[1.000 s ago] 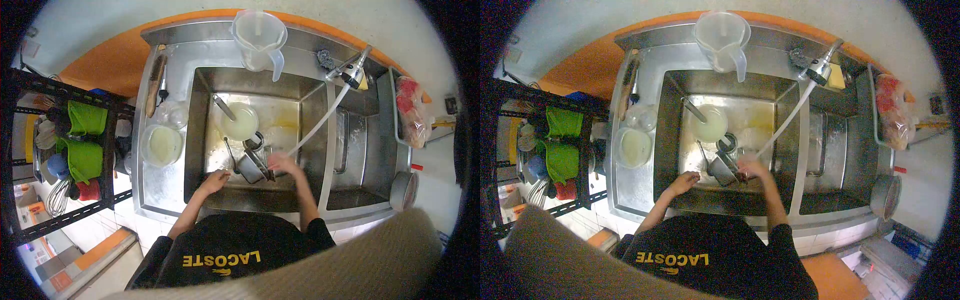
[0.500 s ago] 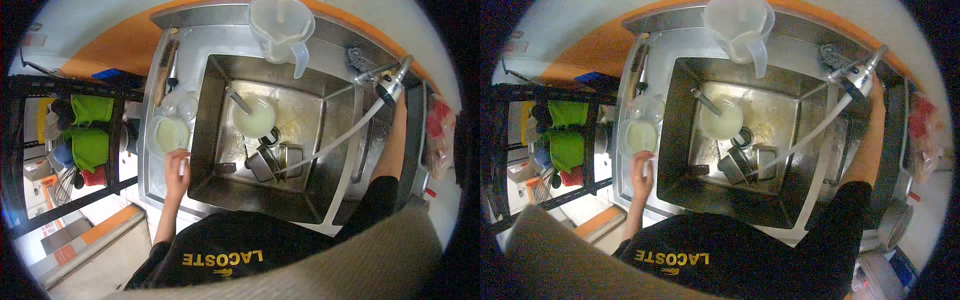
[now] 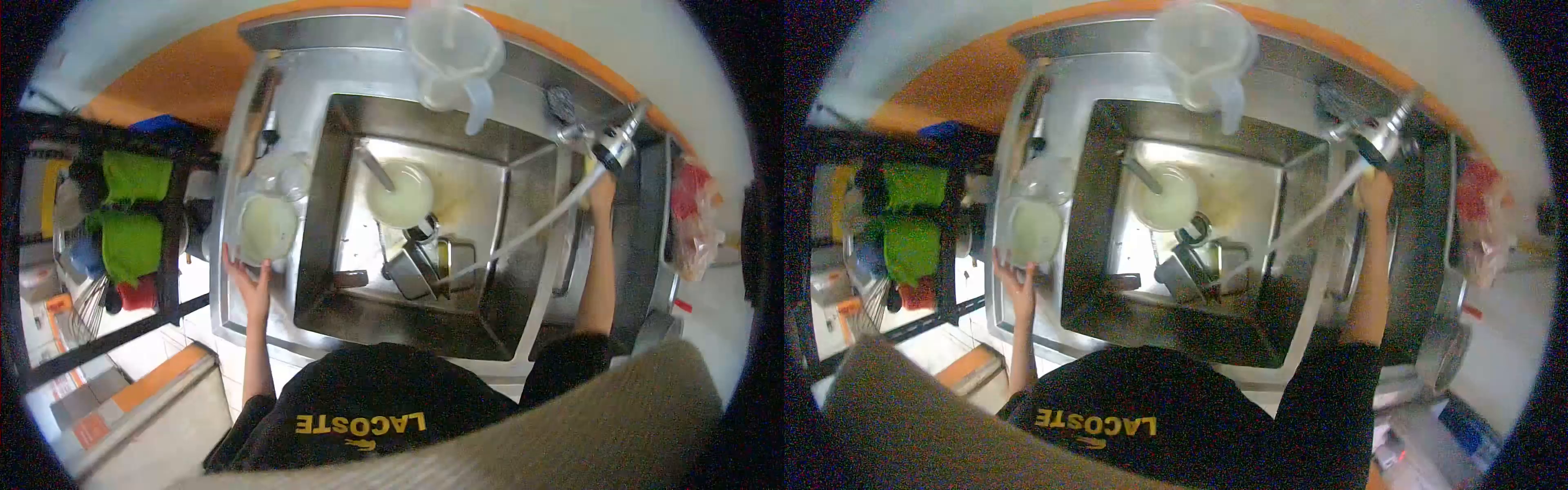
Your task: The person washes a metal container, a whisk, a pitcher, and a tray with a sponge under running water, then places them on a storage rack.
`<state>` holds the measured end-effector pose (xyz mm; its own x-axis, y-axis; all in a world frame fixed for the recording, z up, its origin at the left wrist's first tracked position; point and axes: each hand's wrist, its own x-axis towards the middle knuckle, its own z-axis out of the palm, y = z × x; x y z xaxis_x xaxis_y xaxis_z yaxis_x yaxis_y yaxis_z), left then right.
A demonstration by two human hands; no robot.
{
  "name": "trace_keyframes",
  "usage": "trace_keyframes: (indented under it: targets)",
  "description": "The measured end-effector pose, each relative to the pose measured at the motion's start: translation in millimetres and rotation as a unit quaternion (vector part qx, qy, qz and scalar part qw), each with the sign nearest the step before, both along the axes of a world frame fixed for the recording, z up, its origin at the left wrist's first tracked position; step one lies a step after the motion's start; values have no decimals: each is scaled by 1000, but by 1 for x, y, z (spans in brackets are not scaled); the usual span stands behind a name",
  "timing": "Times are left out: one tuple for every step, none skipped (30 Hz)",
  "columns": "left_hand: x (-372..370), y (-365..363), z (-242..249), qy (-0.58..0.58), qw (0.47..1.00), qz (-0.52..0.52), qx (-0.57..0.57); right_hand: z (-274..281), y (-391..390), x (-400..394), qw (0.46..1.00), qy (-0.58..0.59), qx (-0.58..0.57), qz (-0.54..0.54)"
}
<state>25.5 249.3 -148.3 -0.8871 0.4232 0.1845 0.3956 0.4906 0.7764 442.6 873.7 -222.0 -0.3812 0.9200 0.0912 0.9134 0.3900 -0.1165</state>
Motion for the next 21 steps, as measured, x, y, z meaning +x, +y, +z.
trace_keyframes:
  targets:
    - [2,-2,-6,-29,998,18,46,12,-44,-7,991,115,-56,-49]
    - [-2,-9,-23,-58,996,23,66,-15,-58,16,926,338,-165,36]
    - [-4,-16,-35,-87,992,31,86,8,-113,2,876,436,-204,-16]
    - [0,-17,-32,-58,996,35,49,-2,-133,15,818,488,-289,-98]
    - [1,-12,-27,-32,999,33,10,60,-198,-23,657,610,-411,-165]
    - [0,-9,-22,-20,999,44,13,78,-232,-39,631,609,-458,-148]
    - [0,-6,-20,-11,998,54,17,89,-253,-52,606,605,-500,-131]
    - [0,-5,-19,4,998,65,4,86,-270,-67,574,595,-549,-122]
    - [-1,-3,-19,20,997,71,-8,80,-288,-82,540,586,-594,-115]
    - [-3,-2,-18,39,997,67,-9,82,-309,-108,514,572,-635,-75]
    - [-5,0,-16,48,996,71,-23,85,-332,-140,486,557,-673,-36]
    - [-7,1,-14,55,995,74,-38,88,-354,-171,505,525,-684,-36]
    - [-8,1,-11,61,994,74,-55,91,-373,-212,563,468,-678,70]
    - [-8,2,-10,66,992,84,-69,100,-394,-250,629,420,-638,147]
    - [-9,0,-11,69,992,87,-62,113,-417,-289,644,416,-594,244]
    - [-11,0,-16,70,993,80,-51,102,-433,-329,750,373,-225,498]
    - [-12,3,-21,68,995,65,-38,150,-455,-355,750,351,-261,496]
    - [-14,3,-26,76,995,59,-9,137,-470,-384,762,318,-178,535]
    - [-15,1,-33,82,995,52,21,127,-480,-410,792,193,-245,525]
    - [-12,1,-34,62,996,57,13,80,-500,-434,834,194,-220,467]
    - [-10,1,-32,45,997,65,4,76,-508,-443,852,168,-173,465]
